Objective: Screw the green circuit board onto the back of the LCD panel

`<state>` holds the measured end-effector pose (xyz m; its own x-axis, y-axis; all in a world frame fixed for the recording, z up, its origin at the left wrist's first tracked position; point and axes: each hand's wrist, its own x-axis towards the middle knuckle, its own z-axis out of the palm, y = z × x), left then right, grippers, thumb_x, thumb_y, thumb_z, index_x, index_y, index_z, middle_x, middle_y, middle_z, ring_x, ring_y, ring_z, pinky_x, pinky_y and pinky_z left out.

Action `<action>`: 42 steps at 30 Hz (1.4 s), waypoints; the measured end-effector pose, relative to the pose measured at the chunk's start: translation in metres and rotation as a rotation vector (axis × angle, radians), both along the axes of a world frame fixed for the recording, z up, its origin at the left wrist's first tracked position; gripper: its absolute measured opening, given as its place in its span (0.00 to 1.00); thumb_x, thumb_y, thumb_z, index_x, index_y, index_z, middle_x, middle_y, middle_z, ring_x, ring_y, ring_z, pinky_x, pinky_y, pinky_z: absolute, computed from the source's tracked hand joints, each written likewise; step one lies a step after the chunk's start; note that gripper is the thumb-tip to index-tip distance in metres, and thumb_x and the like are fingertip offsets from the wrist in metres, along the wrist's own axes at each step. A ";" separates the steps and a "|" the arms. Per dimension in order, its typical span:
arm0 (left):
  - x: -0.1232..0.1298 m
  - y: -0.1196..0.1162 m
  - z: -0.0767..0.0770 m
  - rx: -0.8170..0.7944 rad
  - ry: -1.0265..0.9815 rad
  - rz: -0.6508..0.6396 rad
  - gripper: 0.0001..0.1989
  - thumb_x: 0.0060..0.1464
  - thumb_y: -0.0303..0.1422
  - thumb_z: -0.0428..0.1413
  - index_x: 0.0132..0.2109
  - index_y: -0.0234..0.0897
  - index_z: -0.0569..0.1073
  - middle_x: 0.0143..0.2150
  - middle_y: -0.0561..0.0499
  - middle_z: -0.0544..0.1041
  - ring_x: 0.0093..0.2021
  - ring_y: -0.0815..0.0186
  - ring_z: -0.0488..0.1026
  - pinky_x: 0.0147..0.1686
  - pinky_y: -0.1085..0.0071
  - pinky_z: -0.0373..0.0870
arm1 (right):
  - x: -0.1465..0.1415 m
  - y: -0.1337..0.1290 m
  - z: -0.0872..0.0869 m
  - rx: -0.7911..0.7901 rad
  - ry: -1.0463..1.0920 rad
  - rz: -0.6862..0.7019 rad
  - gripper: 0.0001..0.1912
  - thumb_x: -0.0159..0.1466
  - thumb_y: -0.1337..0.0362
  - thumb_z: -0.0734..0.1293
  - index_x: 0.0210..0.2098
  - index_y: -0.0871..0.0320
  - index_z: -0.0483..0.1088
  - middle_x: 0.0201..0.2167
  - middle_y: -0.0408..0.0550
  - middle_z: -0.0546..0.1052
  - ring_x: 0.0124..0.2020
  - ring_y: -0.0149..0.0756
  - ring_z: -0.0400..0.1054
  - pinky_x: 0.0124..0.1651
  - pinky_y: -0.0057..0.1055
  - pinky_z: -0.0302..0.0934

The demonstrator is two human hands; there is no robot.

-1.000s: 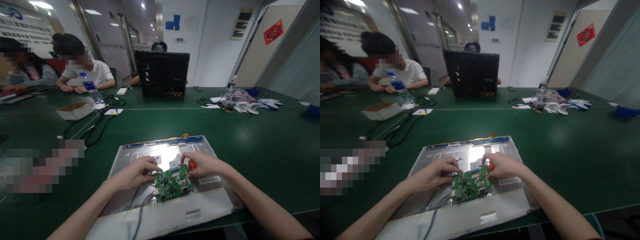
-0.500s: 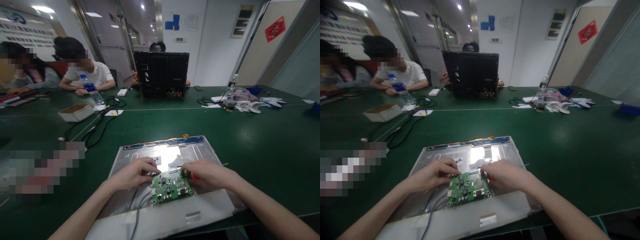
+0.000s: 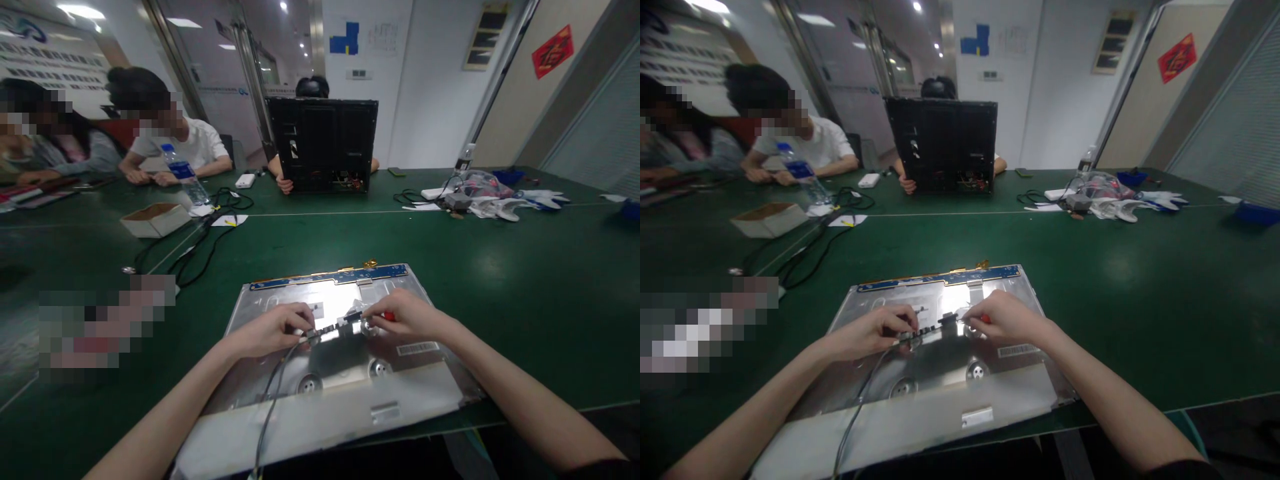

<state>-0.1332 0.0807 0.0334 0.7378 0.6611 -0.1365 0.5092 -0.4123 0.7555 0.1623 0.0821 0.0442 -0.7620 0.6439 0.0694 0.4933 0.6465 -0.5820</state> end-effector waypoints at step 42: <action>-0.002 -0.009 0.010 0.041 0.114 -0.013 0.19 0.50 0.41 0.62 0.49 0.41 0.76 0.47 0.49 0.71 0.39 0.63 0.70 0.38 0.69 0.66 | -0.001 -0.013 0.006 -0.148 -0.344 0.036 0.35 0.54 0.47 0.70 0.57 0.53 0.63 0.36 0.47 0.75 0.38 0.43 0.66 0.37 0.35 0.55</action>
